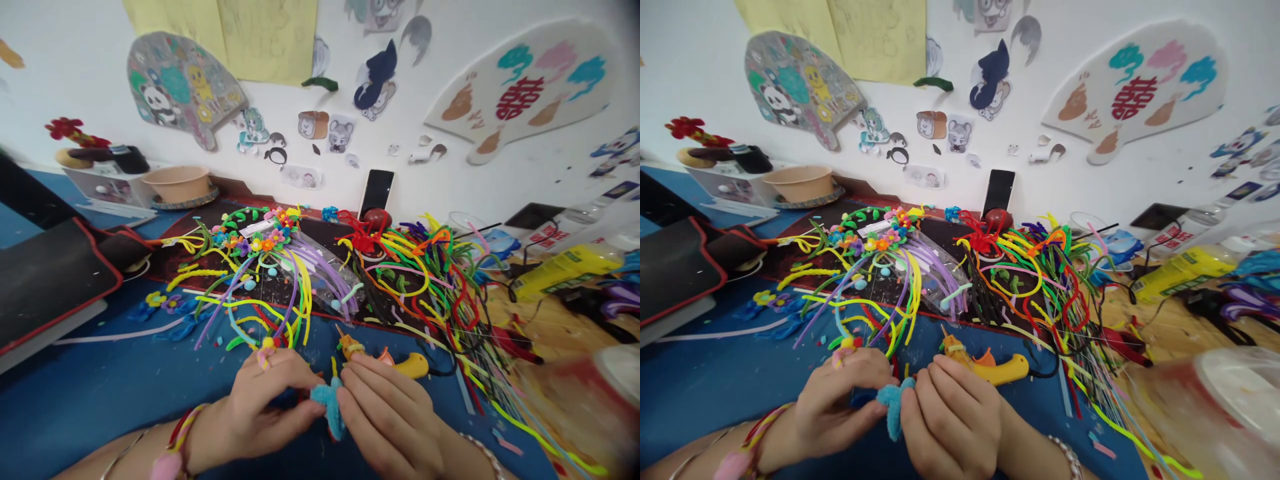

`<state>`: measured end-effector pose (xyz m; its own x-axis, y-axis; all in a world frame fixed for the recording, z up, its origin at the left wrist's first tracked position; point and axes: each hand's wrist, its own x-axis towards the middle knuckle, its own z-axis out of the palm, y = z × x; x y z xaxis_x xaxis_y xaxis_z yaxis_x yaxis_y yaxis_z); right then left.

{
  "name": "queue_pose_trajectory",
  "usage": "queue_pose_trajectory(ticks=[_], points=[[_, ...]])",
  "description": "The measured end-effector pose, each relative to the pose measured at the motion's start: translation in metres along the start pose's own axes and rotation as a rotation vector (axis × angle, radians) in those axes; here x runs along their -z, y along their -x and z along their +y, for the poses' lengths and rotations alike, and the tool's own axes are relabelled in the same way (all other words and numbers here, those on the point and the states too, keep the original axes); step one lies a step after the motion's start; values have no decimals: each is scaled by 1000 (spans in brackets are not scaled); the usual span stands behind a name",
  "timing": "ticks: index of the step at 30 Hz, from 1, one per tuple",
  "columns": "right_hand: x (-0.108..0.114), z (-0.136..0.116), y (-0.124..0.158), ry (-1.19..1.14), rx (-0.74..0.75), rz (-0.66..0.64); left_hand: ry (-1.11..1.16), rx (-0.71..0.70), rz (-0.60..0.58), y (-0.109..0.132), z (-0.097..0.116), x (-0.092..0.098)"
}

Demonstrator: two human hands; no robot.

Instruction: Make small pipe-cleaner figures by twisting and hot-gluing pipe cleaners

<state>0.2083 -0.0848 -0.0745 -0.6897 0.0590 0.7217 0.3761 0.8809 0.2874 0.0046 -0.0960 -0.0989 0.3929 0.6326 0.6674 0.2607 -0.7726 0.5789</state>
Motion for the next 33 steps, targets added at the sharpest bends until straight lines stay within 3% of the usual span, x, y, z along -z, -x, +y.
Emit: queue_pose_trajectory(ticks=[6, 12, 14, 16, 19, 23, 28, 33], points=[[2, 1, 2, -4, 10, 11, 172, 21, 34, 4, -1, 2], [-6, -1, 0, -109, -105, 60, 38, 122, 132, 6, 0, 4], [-15, -5, 1, -189, -250, 114, 35, 111, 146, 5, -1, 3], [-23, -9, 1, -282, -502, 158, 50, 103, 182, 5, -3, 1], [-30, -12, -1, -490, -857, 42, 43, 144, 231, 4, -6, -1], [-31, -12, -3, -761, -1177, -108, -31, 253, 237, 5, -6, -1], [-32, -9, -9, -1035, -1367, -144, -67, 363, 175, 4, -5, 1], [-32, -7, -11, -1171, -1463, -138, -161, 201, 205, 0, -5, -1]])
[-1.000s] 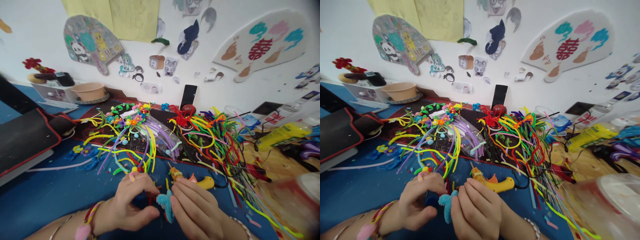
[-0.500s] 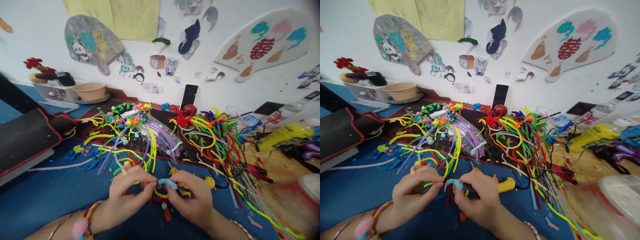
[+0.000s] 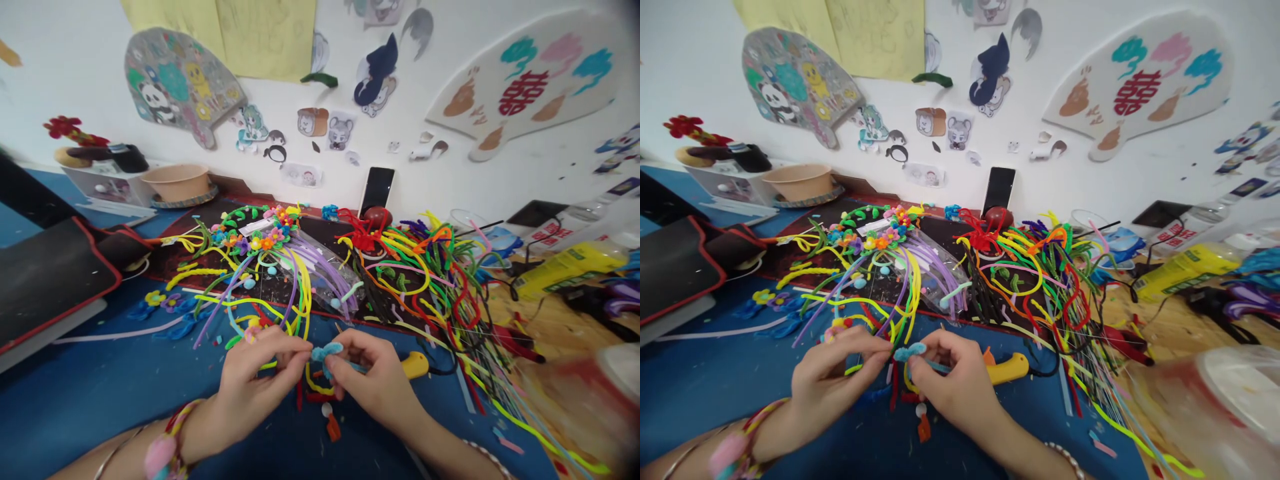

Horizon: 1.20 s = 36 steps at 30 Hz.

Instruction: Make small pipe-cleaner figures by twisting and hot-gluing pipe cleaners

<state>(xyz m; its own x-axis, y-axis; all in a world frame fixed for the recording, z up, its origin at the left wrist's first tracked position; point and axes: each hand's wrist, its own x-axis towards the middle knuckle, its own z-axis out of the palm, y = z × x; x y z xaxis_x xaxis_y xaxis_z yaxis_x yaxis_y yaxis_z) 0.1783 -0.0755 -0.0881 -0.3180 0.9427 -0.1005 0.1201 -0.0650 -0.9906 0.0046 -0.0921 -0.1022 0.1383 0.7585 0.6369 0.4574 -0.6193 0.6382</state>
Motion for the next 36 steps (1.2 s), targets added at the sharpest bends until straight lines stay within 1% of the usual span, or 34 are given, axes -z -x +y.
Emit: queue_pose_trajectory(ticks=[2, 7, 16, 18, 22, 24, 28, 33, 36], points=[[0, 0, 0, -20, -20, -7, -9, -10, 10, 0, 1, -1], [0, 1, -1, -31, -31, -7, -45, 54, -59, 0, 1, 2], [-1, 5, -1, -28, -39, -6, -77, -5, -56, -1, 0, 5], [-1, 5, -2, -25, -36, -5, -55, -20, -40, -1, 1, 4], [-1, 5, -2, -30, -40, -6, 13, -64, 56, -2, 3, 1], [-1, 5, -2, -35, -37, -1, 17, -59, 75, -2, 3, -1], [-1, 5, -2, -35, -30, -1, -4, -41, 19, 1, 1, 1], [-1, 7, -2, -63, -64, -14, -69, -24, -55, 0, 1, 5], [-1, 9, -2, -83, -69, -30, -46, -26, -48, 0, 0, 3]])
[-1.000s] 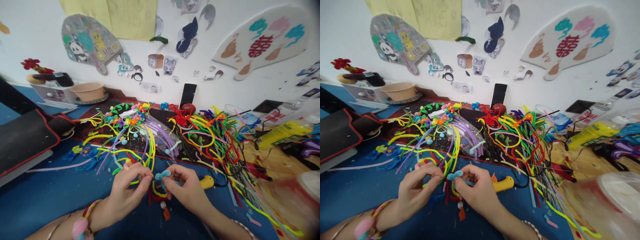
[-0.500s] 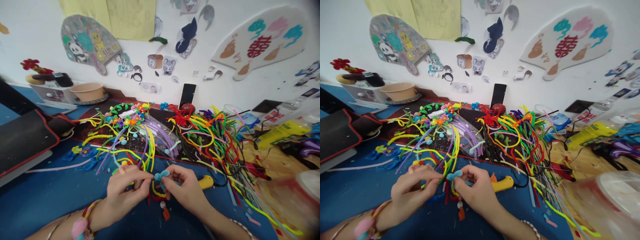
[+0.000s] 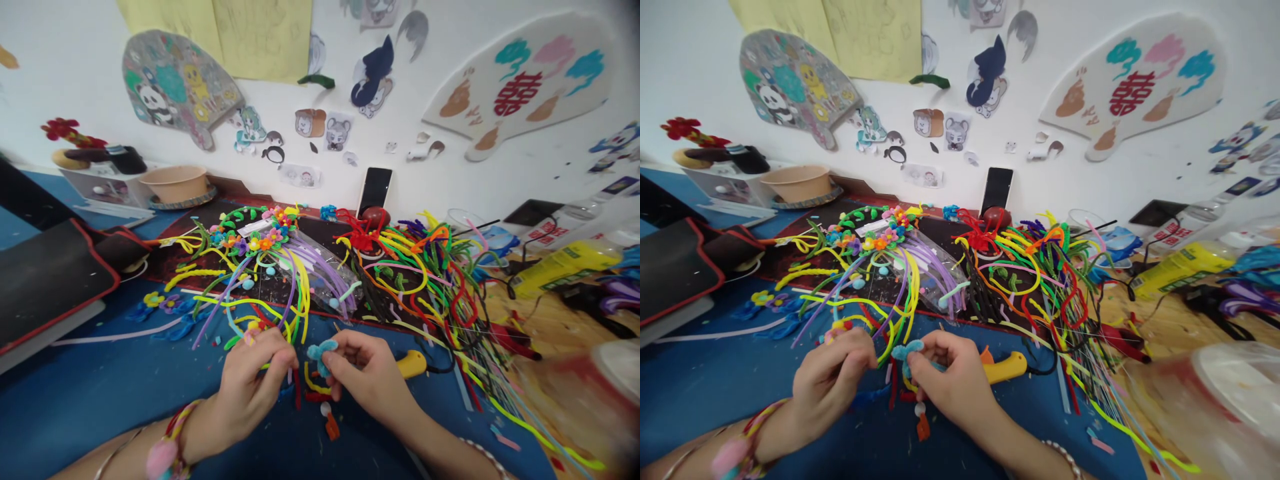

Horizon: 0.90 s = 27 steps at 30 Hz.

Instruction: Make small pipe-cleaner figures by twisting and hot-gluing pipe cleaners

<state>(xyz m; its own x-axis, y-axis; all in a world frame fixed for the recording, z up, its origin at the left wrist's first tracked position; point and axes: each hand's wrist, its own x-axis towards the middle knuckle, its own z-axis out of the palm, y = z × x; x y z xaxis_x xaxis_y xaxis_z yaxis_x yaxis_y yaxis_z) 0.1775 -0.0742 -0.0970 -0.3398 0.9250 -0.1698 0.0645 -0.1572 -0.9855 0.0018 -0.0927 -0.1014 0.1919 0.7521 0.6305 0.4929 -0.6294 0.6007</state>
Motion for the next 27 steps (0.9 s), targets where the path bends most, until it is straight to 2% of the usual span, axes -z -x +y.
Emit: queue_pose_trajectory(ticks=[3, 8, 19, 27], points=[[1, 0, -1, -23, 4, -17, 14, 2, 35, 0, -1, -4], [3, -1, -1, -5, -10, -31, 24, -68, -41, -1, 0, -4], [5, 0, -2, 5, -37, -8, 14, -114, 13, -2, -1, -4], [6, 0, -3, -126, -27, -59, -13, -158, -23, -3, 1, 2]])
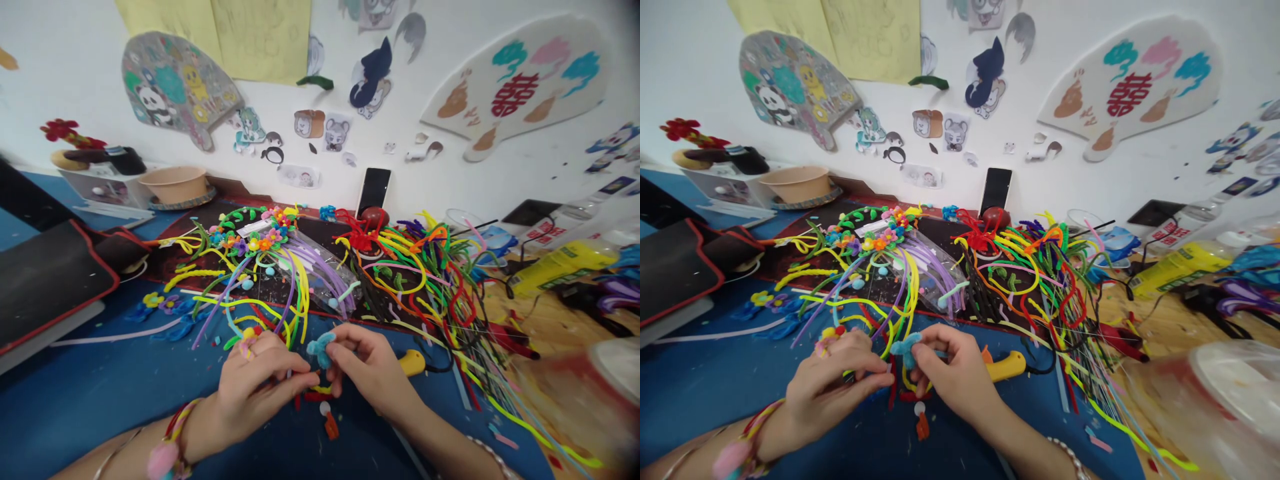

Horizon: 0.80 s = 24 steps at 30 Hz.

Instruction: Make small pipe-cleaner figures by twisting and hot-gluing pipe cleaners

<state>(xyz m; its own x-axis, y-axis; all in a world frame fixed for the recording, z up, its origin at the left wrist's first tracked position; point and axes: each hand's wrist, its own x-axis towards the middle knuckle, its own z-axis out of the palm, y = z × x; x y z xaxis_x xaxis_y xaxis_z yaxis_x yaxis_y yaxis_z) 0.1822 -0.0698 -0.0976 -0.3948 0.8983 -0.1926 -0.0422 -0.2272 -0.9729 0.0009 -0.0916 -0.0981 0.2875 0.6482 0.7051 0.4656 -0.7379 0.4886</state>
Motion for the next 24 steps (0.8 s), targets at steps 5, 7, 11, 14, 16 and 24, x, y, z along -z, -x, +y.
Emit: queue_pose_trajectory(ticks=[5, 7, 11, 14, 16, 24], points=[[2, 0, 0, -175, 67, -133, -23, -47, -69, 2, 0, 2], [2, 0, 0, -219, 98, -192, -51, -60, -68, 2, 1, 2], [2, 1, 2, -282, 150, -261, -92, -71, -49, 2, 2, 1], [2, 1, 3, -319, 151, -274, -89, -80, -45, 2, 1, 0], [2, 1, 3, -325, 139, -262, -77, -80, -54, 2, 1, 0], [4, -1, 4, -319, 72, -216, -57, -62, -99, 2, -1, 2]])
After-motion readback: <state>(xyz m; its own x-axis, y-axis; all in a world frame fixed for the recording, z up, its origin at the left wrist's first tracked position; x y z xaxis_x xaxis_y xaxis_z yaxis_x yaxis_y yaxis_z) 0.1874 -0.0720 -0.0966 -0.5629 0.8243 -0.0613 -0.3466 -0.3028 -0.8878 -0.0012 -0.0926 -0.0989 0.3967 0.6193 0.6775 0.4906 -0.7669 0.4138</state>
